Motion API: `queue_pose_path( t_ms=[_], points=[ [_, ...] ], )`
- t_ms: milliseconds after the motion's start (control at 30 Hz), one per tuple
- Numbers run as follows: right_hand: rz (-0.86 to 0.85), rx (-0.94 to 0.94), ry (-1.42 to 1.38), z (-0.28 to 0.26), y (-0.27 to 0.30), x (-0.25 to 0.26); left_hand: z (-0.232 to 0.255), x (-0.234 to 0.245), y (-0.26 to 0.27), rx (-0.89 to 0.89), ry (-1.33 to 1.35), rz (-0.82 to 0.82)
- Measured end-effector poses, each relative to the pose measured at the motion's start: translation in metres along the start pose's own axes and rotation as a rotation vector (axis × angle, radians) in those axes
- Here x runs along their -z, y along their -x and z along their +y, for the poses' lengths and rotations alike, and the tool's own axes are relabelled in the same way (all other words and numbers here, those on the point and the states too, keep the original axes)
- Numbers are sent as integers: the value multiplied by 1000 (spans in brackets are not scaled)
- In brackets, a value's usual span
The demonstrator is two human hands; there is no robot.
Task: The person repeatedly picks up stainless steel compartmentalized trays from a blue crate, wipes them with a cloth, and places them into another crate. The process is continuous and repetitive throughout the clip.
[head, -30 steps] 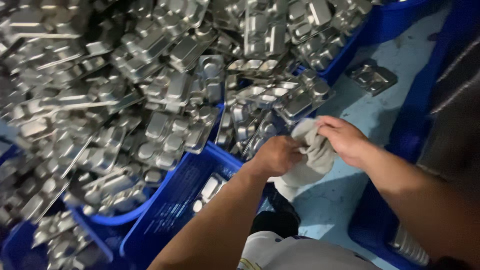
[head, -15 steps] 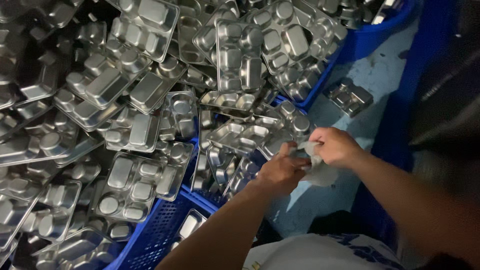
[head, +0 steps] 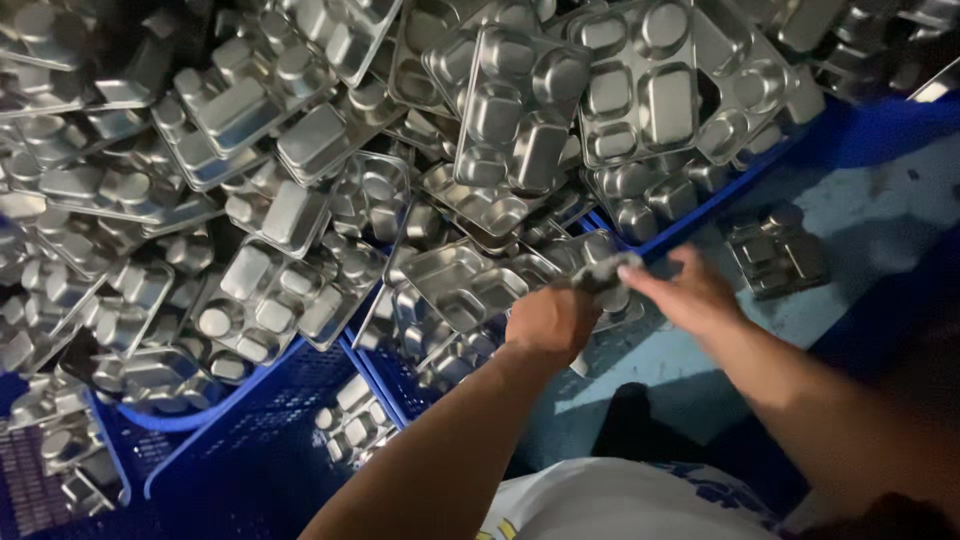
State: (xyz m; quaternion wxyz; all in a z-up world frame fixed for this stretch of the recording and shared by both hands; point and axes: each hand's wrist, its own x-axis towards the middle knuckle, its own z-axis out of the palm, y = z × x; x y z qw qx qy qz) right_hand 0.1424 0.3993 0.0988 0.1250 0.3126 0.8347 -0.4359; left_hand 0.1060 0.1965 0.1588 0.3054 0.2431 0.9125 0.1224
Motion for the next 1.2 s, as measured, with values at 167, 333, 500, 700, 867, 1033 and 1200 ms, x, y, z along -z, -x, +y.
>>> queue_pose_path(
  t_ms=[167,333,500,700,867,1033,1200],
  points=[
    [-699,-554,-1061,42,9,-30,45,-44,-18,-180,49,-55],
    [-25,-542,-1071,134,-48,-46,32,-87,-15,-372,428,164],
    [-83,-547,-1150,223,-117,-60,-13,-134,-52,41,462,44],
    [-285,-688,-1018,211,-166,-115,-88,-196,-109,316,241,-36],
    [-390,-506,-751,193,-157,-127,-110,-220,-119,332,299,-129],
    [-246,-415,-1039,171,-114,-121,-116,-220,-108,221,322,34],
    [-158,-285,-1281,164,-98,-93,-111,-208,-96,226,462,325]
  ],
)
